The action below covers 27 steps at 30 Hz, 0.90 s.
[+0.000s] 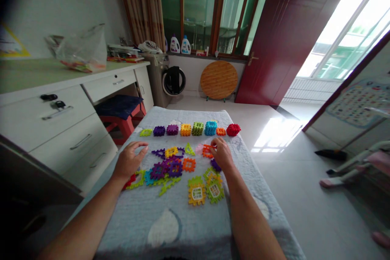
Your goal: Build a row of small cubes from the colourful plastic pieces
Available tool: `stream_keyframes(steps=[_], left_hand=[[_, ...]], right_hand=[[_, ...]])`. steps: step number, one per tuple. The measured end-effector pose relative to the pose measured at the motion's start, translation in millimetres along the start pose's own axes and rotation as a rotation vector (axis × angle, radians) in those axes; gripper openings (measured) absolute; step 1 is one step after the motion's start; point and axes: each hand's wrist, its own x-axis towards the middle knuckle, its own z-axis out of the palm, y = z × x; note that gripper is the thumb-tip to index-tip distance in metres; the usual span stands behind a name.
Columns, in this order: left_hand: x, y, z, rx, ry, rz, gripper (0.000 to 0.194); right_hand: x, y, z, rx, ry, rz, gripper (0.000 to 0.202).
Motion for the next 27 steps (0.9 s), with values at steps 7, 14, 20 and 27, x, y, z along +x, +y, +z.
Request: stream_keyframes(steps=[7,14,20,27], left_hand=[[0,-1,1.3,-0.016,0.001,-0.024,0.025],[-1,-1,1.3,-0.021,0.001,-0.039,0.025],[0,2,-1.2,-0.018,-0.002,-0.04,0.025],[0,5,-2.5,-0.028,0.005,-0.036,0.025]], right_hand=[[-7,-1,-4,-0.192,-0.235,-0.037,0.008],[-2,-4,2,-0.229,-0.286,0.03,0.046],[-1,5,-1,-0.131,-0.264,0.018,0.048],[-4,9,-2,-0.111,-0.304,-0.012,0.051]])
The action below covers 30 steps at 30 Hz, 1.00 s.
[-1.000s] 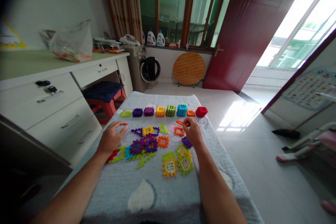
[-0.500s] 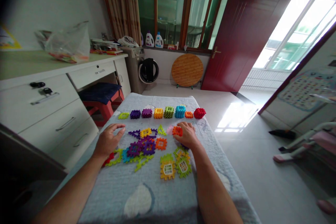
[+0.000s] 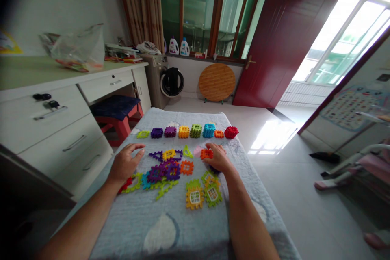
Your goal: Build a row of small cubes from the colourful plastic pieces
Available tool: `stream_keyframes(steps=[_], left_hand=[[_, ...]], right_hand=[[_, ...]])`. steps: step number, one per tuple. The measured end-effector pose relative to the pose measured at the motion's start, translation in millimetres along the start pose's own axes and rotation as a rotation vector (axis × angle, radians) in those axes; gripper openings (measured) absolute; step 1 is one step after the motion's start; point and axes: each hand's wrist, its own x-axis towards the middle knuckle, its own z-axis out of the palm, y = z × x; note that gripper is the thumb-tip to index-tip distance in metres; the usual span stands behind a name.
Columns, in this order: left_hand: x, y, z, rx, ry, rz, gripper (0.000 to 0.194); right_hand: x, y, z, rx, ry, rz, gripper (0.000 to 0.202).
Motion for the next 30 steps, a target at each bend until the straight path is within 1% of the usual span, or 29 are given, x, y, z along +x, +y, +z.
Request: stream_keyframes(steps=[12,16,23,30], left_hand=[[-1.0,-5.7,3.0,0.002,-0.001,0.008,0.023],[-0.8,-4.5,2.3,0.004,-0.009,0.007,0.024],[-0.4,0.2,0.1,-0.013,-0.008,-0.006,0.023],[-0.8,-4.4,1.5,-0.009,-0.017,0.001,0.023]], right_hand=[[4.3,0.7,3.7,-0.004,-0.006,-0.015,0.049],[4.0,0.6,3.9,-0.013,-0.001,-0.026,0.049],[3.8,-0.3,5.2,-0.032,-0.002,-0.029,0.053],[1.0,-5.5,1.7,-0.071,-0.006,0.019,0.06]])
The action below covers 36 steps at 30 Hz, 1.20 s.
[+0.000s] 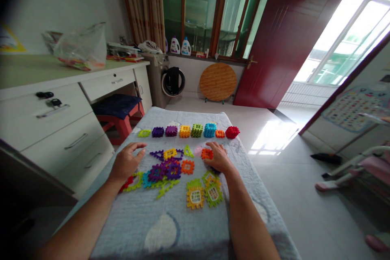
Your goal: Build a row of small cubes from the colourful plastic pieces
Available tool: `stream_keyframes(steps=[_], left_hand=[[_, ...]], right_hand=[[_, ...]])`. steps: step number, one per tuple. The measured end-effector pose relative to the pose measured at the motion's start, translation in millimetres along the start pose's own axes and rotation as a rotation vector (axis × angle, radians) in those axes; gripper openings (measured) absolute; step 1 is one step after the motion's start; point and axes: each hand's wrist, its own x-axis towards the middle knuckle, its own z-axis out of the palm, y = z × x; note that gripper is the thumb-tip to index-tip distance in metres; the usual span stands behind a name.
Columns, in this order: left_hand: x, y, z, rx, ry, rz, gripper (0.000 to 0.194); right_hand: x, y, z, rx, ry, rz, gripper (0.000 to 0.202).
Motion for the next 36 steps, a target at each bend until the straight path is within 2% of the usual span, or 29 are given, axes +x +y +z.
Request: stream_keyframes(steps=[7,13,17,21,25,28,30,32,36], left_hand=[[0,-1,-0.1,-0.007,0.006,-0.014,0.023],[0,-4,0.0,0.013,0.016,-0.005,0.023],[1,-5,-0.2,0.019,0.009,-0.008,0.024],[1,-4,-1.1,0.017,0.01,-0.006,0.025],[1,-2,-2.1,0.008,0.007,-0.003,0.025],[1,0,-2.7,0.009,0.007,0.007,0.025],[1,0,-2.9,0.012,0.005,0.008,0.026],[1,-1,-2.8,0.021,0.0,0.001,0.027],[0,-5,-2.3,0.03,-0.01,-0.008,0.027]], right_hand=[[8,-10,-10,-0.071,-0.039,0.004,0.061],[23,-18,-9,-0.208,-0.155,-0.01,0.064],[28,-25,-9,-0.273,-0.236,-0.012,0.057],[28,-25,-18,-0.328,-0.247,-0.043,0.044],[36,-5,-36,-0.351,-0.136,-0.012,0.045],[54,19,-52,-0.357,0.006,0.058,0.052],[70,34,-60,-0.346,0.047,0.098,0.059],[85,47,-64,-0.353,0.047,0.128,0.063],[107,59,-61,-0.425,-0.07,0.155,0.068]])
